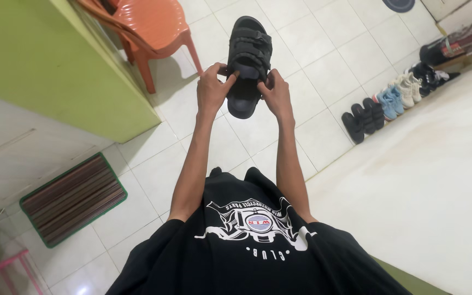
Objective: The person picks up a sandal from the floor, carries it, and places it in a row of footwear, then picks up a shoe and lines it up with the other shoes by hand.
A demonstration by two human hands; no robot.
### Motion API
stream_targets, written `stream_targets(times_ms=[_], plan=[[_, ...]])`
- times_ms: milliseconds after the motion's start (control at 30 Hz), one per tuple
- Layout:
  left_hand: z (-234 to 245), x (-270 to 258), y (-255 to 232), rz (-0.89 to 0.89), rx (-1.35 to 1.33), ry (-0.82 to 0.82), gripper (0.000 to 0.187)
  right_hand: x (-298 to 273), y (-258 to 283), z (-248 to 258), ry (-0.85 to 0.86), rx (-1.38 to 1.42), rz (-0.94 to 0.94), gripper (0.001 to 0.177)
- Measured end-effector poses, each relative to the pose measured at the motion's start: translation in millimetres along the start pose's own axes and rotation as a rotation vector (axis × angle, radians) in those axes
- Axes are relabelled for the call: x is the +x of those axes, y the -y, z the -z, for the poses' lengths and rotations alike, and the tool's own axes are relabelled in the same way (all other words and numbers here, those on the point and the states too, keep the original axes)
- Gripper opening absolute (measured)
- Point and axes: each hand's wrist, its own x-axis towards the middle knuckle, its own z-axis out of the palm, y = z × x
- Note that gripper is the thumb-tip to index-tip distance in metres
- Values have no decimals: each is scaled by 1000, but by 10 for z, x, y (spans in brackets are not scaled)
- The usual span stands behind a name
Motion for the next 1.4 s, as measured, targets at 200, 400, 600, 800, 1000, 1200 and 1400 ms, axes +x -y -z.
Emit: stream_targets(times_ms=[200, 400, 600, 800, 1000, 1200, 1400], plan=[[-190, 196, 102, -71, 4, -60, 28, 156, -107, -31, -31, 42, -21, 20], [-214, 361, 186, -5, -30, 10, 25, 261, -267, -91, -26, 62, -24, 20], [-256, 624, 337, -23, -39, 1, 28, 565, -312, -230, -12, 74, -31, 22], [-407, 962, 447, -32, -53, 19, 29, 953, -355, -265, 3, 83, -42, 23], [-582, 1488, 379, -67, -91, -4, 30, 1520, -309, -177, -5, 47, -73, 23], [-857, 1933, 268, -26, -129, 30, 30, 1949, -340, 22, -20, 70, -76, 25], [-1220, 2324, 181, -51, -117, 21, 31, 2421, -521, 251, -28, 108, -69, 26]])
